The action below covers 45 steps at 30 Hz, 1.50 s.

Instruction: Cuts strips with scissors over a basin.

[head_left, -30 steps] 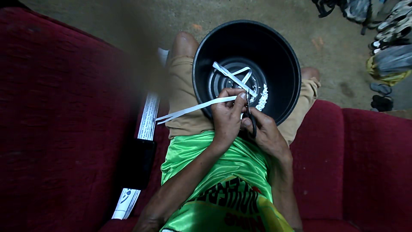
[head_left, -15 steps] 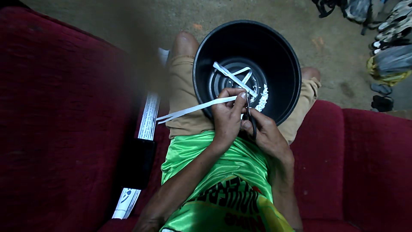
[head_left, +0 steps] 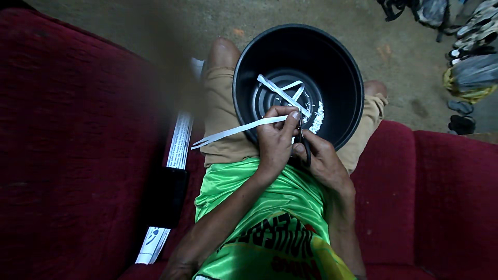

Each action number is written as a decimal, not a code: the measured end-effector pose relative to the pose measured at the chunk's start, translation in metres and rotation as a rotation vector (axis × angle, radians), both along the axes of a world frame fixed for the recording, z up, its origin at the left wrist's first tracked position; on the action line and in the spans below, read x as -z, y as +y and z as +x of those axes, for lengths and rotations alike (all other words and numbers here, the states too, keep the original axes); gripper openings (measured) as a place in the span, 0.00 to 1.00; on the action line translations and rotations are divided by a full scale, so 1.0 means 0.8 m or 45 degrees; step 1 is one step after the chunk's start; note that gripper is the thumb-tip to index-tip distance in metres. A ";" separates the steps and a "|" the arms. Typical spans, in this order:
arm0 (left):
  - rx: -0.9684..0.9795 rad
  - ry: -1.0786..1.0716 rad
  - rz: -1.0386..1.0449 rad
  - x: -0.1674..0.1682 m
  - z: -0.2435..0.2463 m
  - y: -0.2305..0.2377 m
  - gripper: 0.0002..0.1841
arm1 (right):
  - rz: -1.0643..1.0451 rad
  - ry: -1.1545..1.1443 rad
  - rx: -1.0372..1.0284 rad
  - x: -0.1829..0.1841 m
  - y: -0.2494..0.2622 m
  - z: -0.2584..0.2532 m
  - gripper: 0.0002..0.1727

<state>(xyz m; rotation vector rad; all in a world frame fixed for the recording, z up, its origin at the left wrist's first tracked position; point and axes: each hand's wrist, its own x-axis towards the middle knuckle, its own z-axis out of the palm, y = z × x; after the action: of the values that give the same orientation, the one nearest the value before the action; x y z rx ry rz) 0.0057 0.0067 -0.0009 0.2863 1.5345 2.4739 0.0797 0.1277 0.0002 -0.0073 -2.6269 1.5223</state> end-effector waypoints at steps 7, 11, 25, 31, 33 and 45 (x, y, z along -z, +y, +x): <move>-0.012 -0.013 0.010 -0.001 0.000 0.001 0.05 | -0.016 -0.021 -0.007 -0.001 0.000 0.001 0.23; -0.018 -0.009 -0.004 0.000 -0.001 0.001 0.05 | -0.030 -0.028 -0.008 -0.001 0.000 0.001 0.23; -0.024 -0.008 0.024 0.001 0.000 0.002 0.05 | 0.027 0.001 0.007 0.000 0.001 0.001 0.22; -0.012 -0.015 0.011 0.002 0.000 0.001 0.05 | -0.009 -0.010 -0.001 0.000 0.001 0.001 0.23; -0.013 -0.016 0.014 0.002 0.000 0.001 0.05 | -0.018 -0.009 0.000 0.000 0.000 0.001 0.23; 0.031 -0.016 -0.015 0.002 -0.001 -0.002 0.05 | -0.002 -0.023 0.031 0.000 0.000 0.002 0.20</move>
<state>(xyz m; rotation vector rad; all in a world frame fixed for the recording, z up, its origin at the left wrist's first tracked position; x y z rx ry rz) 0.0048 0.0048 -0.0024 0.2850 1.5307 2.4423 0.0810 0.1281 0.0000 -0.0533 -2.6296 1.5242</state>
